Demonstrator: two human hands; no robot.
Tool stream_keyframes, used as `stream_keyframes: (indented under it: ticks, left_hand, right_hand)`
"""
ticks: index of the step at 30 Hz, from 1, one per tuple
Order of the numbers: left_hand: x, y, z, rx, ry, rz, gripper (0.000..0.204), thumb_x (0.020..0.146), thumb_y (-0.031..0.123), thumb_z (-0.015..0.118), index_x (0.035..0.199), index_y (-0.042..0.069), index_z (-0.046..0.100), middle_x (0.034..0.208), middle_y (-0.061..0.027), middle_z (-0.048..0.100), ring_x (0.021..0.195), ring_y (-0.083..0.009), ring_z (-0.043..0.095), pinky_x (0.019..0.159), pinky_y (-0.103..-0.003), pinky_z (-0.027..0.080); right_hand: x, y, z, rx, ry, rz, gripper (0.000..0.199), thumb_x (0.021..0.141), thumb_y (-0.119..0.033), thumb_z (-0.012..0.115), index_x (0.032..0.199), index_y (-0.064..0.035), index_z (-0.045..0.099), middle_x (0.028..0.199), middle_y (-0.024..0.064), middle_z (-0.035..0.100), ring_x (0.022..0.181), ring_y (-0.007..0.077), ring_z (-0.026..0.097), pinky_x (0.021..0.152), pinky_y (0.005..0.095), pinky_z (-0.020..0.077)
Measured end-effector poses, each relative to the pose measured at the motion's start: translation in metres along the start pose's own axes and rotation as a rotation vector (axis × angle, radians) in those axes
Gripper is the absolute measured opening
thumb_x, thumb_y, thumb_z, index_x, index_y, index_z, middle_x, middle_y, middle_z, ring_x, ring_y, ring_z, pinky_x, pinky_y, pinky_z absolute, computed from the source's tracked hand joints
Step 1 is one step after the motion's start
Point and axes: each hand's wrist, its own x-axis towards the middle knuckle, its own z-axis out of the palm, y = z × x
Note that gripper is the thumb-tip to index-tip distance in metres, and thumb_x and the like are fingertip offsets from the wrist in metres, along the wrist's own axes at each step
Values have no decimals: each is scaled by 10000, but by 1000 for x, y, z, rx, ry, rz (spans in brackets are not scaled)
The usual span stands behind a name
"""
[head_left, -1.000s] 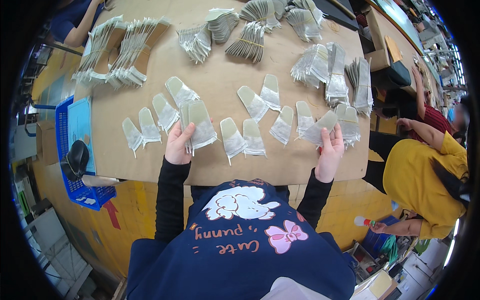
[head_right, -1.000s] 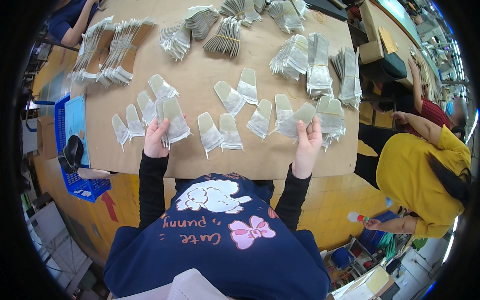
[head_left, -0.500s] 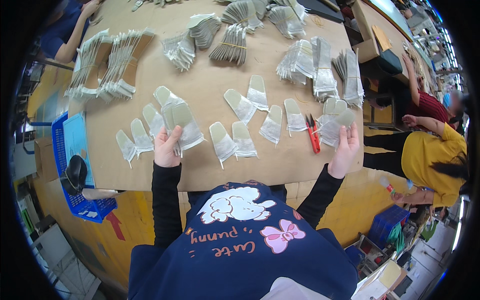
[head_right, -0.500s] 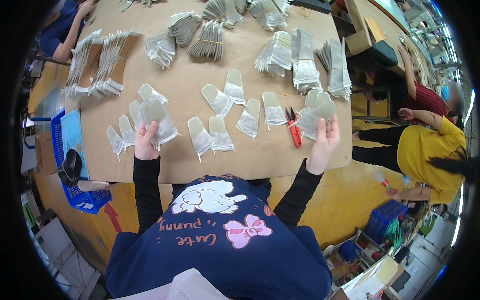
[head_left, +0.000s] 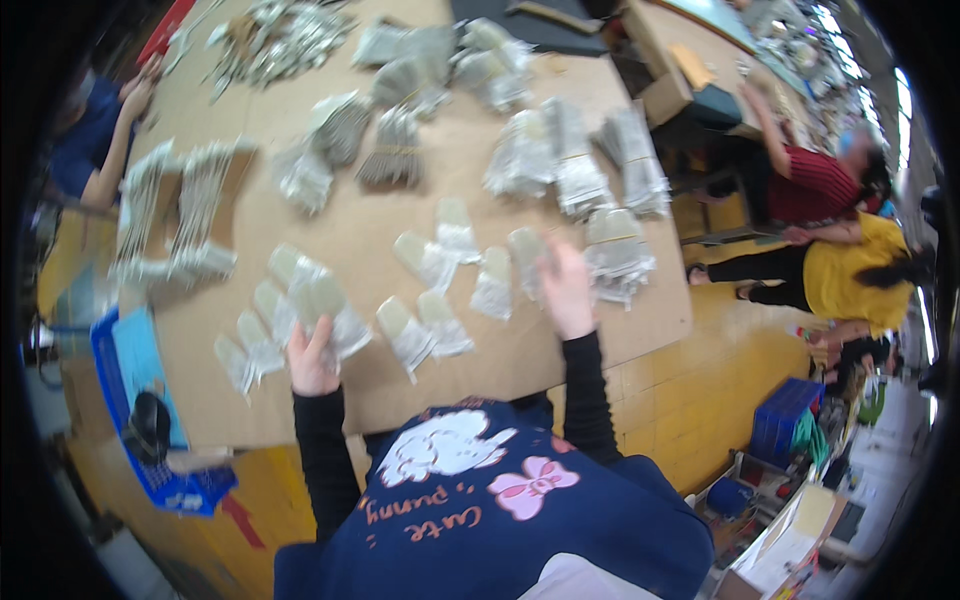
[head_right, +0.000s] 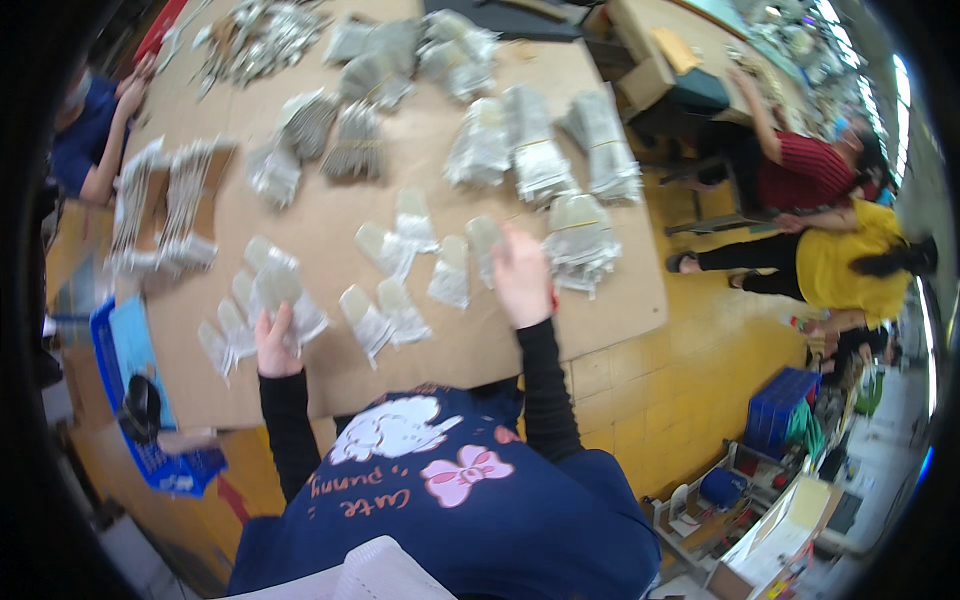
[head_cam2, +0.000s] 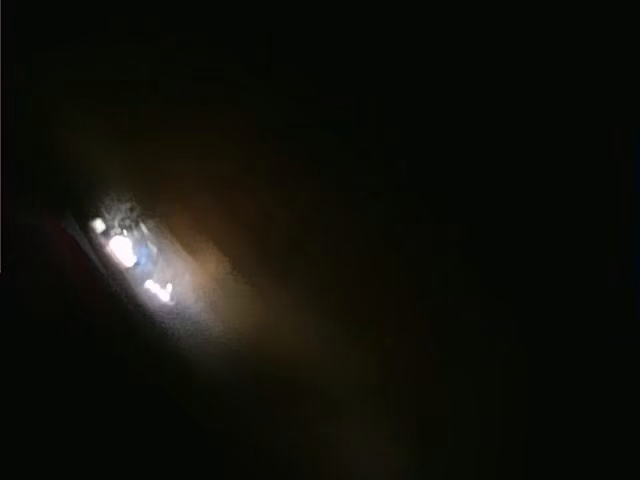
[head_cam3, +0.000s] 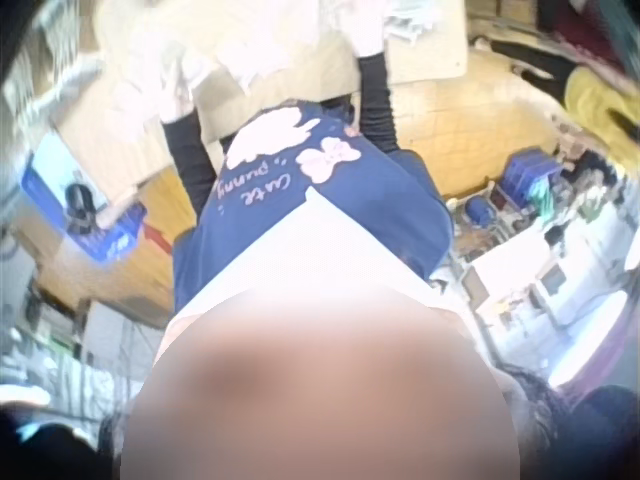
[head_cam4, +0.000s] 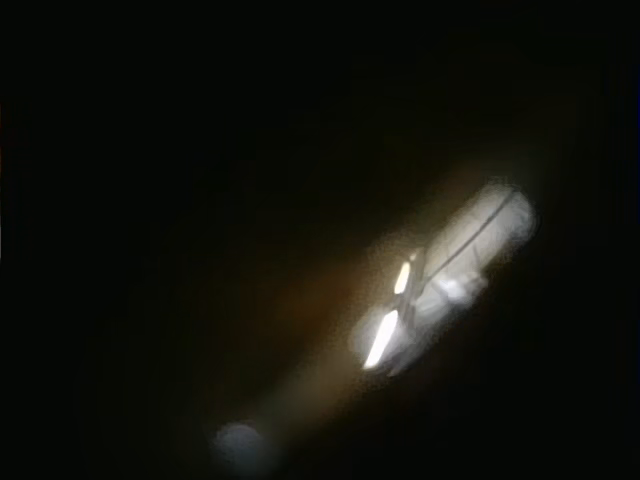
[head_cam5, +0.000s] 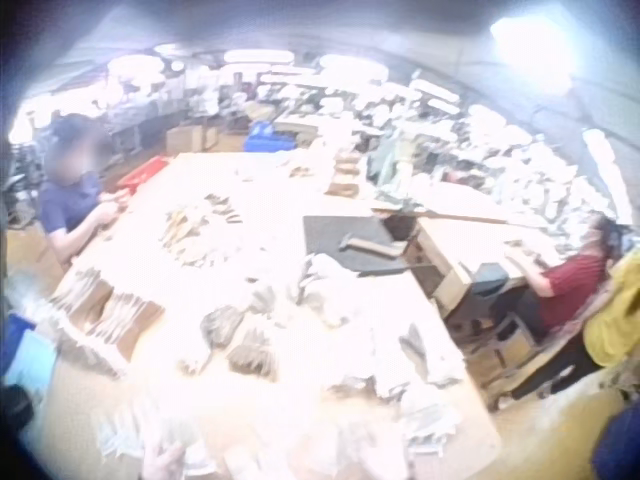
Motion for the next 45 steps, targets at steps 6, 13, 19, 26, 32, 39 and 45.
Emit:
stream_keyframes:
  ticks: [6,13,19,26,32,39,45]
  left_hand:
    - [3,0,-1,-62,-147,21,386,926,55,553,1297,8,452,1188,-81,590,1041,-170,588,894,-312,472]
    - [3,-5,1,-72,-171,17,354,921,79,577,1255,13,480,1155,-76,606,996,-168,609,862,-309,491]
    - [-1,-6,15,-74,-279,-35,333,904,95,604,1204,-22,522,1172,-90,605,1019,-178,606,893,-326,480]
    - [-36,-14,65,5,-595,-161,428,882,116,630,1246,-69,499,1189,-117,603,1061,-205,592,933,-339,461]
    - [-31,-21,49,307,-484,-121,357,883,193,654,1150,-37,593,1014,-32,645,925,-87,576,806,-257,476]
    - [-42,15,-76,42,82,106,302,868,83,647,1146,-23,592,1034,-73,663,895,-149,644,819,-309,521]
    - [-67,50,-211,48,422,200,265,848,112,660,1065,-35,620,955,-98,674,830,-175,660,777,-304,531]
  right_hand:
    - [-3,-20,12,-252,29,68,490,760,-173,694,1201,-36,531,1002,158,551,986,325,530,840,433,406]
    - [-18,-32,-5,-431,70,58,352,796,-112,633,1127,-31,545,978,118,575,939,275,577,787,408,417]
    - [-21,-42,1,-310,-8,17,337,837,-99,595,1151,-4,516,1011,133,593,943,316,587,769,397,462]
    - [-39,-98,4,646,-177,-40,417,882,-57,519,1287,17,454,1119,227,580,1055,353,577,913,367,442]
    - [-51,-114,35,592,-317,-136,407,918,-20,433,1322,8,470,1208,119,522,1110,194,498,938,312,408]
    - [-40,-92,22,538,-373,-46,310,895,-43,531,1201,-9,568,1139,69,520,885,128,515,798,266,427]
    - [-33,-90,22,509,-350,-50,263,906,-51,537,1158,-6,596,1135,73,526,882,143,524,808,271,429]
